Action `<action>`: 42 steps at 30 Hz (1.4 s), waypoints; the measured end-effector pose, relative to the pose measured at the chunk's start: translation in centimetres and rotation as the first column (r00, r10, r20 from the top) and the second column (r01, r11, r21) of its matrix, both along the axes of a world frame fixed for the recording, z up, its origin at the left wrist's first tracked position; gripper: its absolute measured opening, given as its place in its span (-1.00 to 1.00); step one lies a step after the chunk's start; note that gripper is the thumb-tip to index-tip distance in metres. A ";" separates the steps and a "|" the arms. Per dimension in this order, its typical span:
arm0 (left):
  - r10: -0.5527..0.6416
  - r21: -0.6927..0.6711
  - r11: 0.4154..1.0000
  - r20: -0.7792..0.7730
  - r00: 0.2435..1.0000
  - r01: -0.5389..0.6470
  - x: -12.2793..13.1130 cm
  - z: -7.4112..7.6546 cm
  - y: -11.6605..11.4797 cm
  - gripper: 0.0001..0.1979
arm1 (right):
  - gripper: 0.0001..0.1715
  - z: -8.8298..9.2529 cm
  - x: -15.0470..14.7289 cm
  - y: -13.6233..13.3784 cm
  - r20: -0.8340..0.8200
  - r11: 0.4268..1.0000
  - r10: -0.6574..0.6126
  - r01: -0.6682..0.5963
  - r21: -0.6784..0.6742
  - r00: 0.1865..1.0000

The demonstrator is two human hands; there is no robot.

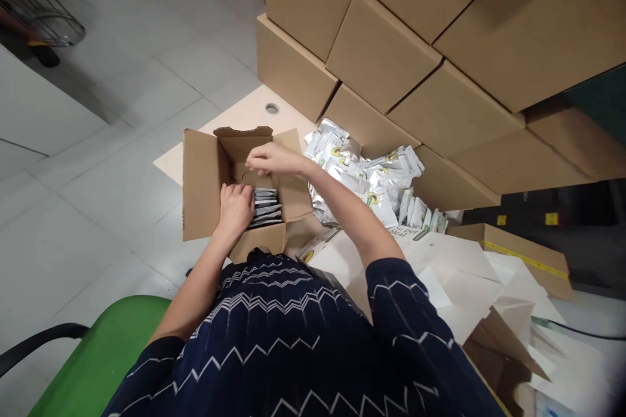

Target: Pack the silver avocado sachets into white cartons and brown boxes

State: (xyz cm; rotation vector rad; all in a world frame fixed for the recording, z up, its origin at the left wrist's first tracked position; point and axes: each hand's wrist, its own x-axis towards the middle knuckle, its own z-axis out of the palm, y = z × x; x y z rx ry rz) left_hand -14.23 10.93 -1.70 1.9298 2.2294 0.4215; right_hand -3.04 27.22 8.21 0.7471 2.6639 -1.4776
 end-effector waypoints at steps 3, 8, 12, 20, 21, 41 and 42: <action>-0.019 0.014 1.000 -0.009 1.000 0.019 0.0 0.0 -0.1 -0.60 | -0.75 1.3 6.7 2.7 0.179 0.971 -0.147 0.107 0.213 0.973; -0.006 0.028 1.000 -0.003 1.000 0.006 0.2 0.3 -0.1 -0.62 | -0.61 -2.9 17.4 5.1 0.702 0.898 -0.381 0.061 0.435 0.602; -0.001 0.026 1.000 0.015 1.000 0.000 0.3 0.3 -0.1 -0.62 | -0.30 -7.2 21.8 3.1 0.788 0.912 -0.396 0.099 0.399 0.471; 0.016 0.009 1.000 0.046 0.999 -0.016 0.3 0.3 0.0 -0.62 | -0.19 -10.5 23.0 0.2 0.721 0.848 -0.498 0.096 0.521 0.481; 0.015 0.010 1.000 0.045 0.999 -0.016 0.3 0.3 0.0 -0.61 | -0.20 -10.6 23.1 0.4 0.719 0.852 -0.492 0.100 0.514 0.491; -0.009 0.023 1.000 -0.015 1.000 0.010 0.2 0.0 0.1 -0.60 | -0.41 -5.3 29.2 5.0 -0.109 0.473 -0.881 0.854 -0.218 0.461; -0.009 0.024 1.000 -0.013 1.000 0.010 0.2 0.0 0.1 -0.60 | -0.40 -5.5 29.3 5.0 -0.150 0.422 -0.906 0.861 -0.285 0.395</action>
